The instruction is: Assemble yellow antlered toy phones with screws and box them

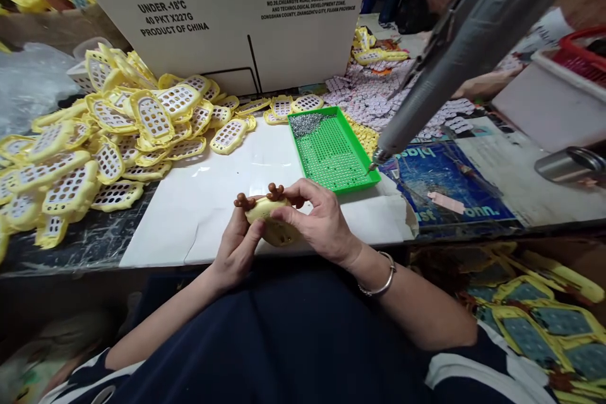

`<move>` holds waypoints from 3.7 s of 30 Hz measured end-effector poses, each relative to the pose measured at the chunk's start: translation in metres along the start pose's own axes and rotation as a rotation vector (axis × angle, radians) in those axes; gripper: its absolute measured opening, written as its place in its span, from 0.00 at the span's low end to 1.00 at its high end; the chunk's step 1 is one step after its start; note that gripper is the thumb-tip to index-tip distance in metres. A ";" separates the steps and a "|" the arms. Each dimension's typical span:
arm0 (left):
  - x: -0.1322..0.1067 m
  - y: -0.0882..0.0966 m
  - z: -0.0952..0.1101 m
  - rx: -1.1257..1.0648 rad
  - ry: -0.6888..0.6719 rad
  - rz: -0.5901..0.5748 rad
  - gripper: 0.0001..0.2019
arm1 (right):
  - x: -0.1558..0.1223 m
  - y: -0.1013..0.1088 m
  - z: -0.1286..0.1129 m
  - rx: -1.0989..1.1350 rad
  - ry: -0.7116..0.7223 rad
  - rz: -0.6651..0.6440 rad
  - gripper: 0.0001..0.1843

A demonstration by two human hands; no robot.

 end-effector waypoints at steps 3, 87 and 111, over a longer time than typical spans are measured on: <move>-0.002 0.005 -0.004 -0.029 0.031 0.067 0.14 | 0.001 -0.004 0.007 0.123 -0.133 -0.102 0.13; 0.006 -0.001 0.023 0.631 -0.180 -0.143 0.12 | -0.005 0.006 -0.023 -0.337 0.452 0.050 0.19; 0.009 0.003 0.009 0.667 -0.311 0.021 0.08 | 0.023 -0.004 0.020 -0.116 -0.120 -0.252 0.09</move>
Point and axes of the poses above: each hand's wrist, its own x-axis towards the middle knuckle, its own y-axis out of the back of the hand, z = x × y, the point moved 7 cm from there along x, towards the middle knuckle, and after that the axes turned 5 degrees about z, right-handed, at the moved point
